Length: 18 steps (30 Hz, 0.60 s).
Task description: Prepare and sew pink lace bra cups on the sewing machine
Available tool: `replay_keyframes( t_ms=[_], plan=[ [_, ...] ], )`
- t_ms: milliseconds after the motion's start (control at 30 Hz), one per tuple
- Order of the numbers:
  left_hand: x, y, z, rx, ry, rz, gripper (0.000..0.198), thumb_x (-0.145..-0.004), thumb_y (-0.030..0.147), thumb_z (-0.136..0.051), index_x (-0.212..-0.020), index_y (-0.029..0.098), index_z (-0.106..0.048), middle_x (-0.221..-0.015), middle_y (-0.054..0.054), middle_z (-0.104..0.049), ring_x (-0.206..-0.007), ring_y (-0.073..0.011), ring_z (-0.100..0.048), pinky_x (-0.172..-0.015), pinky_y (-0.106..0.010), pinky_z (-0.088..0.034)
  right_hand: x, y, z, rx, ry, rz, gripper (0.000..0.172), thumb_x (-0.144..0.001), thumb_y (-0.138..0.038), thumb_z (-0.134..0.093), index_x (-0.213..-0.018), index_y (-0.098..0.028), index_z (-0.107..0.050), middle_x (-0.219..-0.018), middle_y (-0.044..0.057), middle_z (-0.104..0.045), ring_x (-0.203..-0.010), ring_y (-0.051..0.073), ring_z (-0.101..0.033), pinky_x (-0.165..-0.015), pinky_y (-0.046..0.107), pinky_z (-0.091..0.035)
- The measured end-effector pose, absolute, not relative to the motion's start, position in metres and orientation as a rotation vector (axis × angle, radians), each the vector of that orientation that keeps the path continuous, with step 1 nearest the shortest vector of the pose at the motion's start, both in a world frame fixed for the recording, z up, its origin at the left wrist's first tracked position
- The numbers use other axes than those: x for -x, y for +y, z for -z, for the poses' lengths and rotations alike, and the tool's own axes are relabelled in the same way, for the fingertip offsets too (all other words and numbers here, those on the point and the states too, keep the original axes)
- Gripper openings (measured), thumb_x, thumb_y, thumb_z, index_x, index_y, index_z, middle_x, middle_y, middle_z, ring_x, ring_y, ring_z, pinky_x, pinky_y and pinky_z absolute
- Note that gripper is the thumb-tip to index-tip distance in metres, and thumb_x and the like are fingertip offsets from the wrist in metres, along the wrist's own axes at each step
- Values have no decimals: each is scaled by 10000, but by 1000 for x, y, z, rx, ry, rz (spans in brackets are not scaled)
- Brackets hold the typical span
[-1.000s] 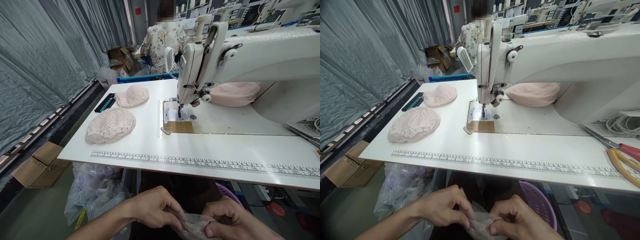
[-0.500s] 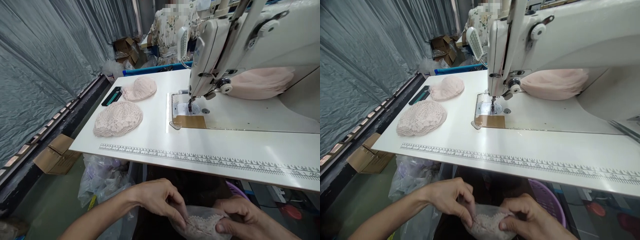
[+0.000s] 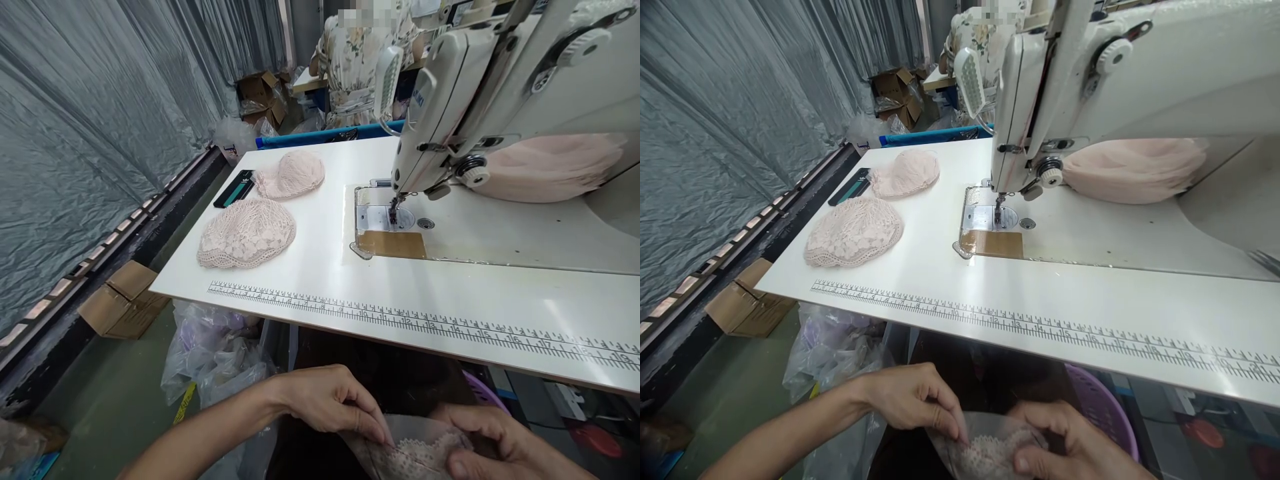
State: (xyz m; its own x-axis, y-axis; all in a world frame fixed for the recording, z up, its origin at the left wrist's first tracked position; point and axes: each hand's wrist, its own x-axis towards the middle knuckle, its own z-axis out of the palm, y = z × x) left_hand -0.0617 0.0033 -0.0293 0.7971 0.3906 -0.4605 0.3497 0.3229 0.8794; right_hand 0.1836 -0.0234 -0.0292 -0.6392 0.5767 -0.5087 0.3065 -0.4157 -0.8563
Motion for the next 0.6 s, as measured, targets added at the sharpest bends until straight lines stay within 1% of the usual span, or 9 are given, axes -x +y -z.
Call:
replay_keyframes(
  t_ms=[33,100,167,233,267,367,533,600],
  plan=[
    [61,3,29,-1281,695,-31,603,-728,679,-580,-976,150,-728,-872,-38,-718,-790,-118,-650,-701,-148,-482,-181,-24,30,1229,-1563,-2193,324,-738,-539,-672,-761,-218,-707,-703,2,-627,-680,164,-550,-647,240,-436],
    [62,1,29,-1258,694,-42,567,-733,644,-605,-982,148,-725,-847,-28,-715,-771,-102,-640,-698,-140,-473,-175,-24,31,1254,-1553,-2176,297,-711,-502,-711,-736,-207,-729,-702,15,-661,-688,172,-572,-650,243,-442],
    [65,0,29,-1154,694,-45,570,-658,611,-698,-993,151,-720,-805,-15,-710,-759,-109,-643,-727,-158,-486,-174,-25,35,1282,-1555,-2114,280,-701,-472,-731,-653,-197,-714,-636,2,-635,-637,148,-543,-621,226,-427],
    [69,-1,29,-1060,700,-40,588,-569,579,-772,-975,156,-725,-757,-3,-705,-745,-123,-654,-759,-186,-502,-175,-27,41,1284,-1532,-2100,253,-698,-445,-745,-643,-201,-704,-606,-21,-599,-598,121,-499,-601,206,-409],
    [71,-1,29,-1046,705,-40,577,-552,568,-785,-955,159,-731,-740,0,-704,-736,-127,-659,-765,-194,-506,-177,-28,43,1278,-1518,-2111,245,-702,-440,-745,-646,-205,-702,-595,-30,-579,-582,112,-477,-597,200,-404],
    [75,-1,27,-1090,716,-45,508,-577,549,-781,-906,164,-743,-727,0,-706,-732,-125,-664,-773,-185,-502,-182,-29,48,1268,-1497,-2142,254,-714,-458,-732,-662,-211,-703,-577,-41,-530,-558,103,-430,-587,198,-395],
    [76,2,24,-1088,716,-30,512,-556,532,-799,-913,169,-743,-715,15,-700,-713,-116,-652,-745,-170,-495,-185,-28,48,1265,-1530,-2132,289,-703,-488,-726,-637,-210,-680,-574,-43,-495,-548,102,-395,-567,201,-379],
    [75,2,24,-1095,703,-36,497,-560,527,-799,-909,176,-744,-719,19,-699,-727,-117,-652,-762,-173,-491,-186,-28,47,1264,-1565,-2123,295,-708,-491,-716,-626,-212,-668,-572,-43,-486,-543,101,-385,-557,198,-372]
  ],
)
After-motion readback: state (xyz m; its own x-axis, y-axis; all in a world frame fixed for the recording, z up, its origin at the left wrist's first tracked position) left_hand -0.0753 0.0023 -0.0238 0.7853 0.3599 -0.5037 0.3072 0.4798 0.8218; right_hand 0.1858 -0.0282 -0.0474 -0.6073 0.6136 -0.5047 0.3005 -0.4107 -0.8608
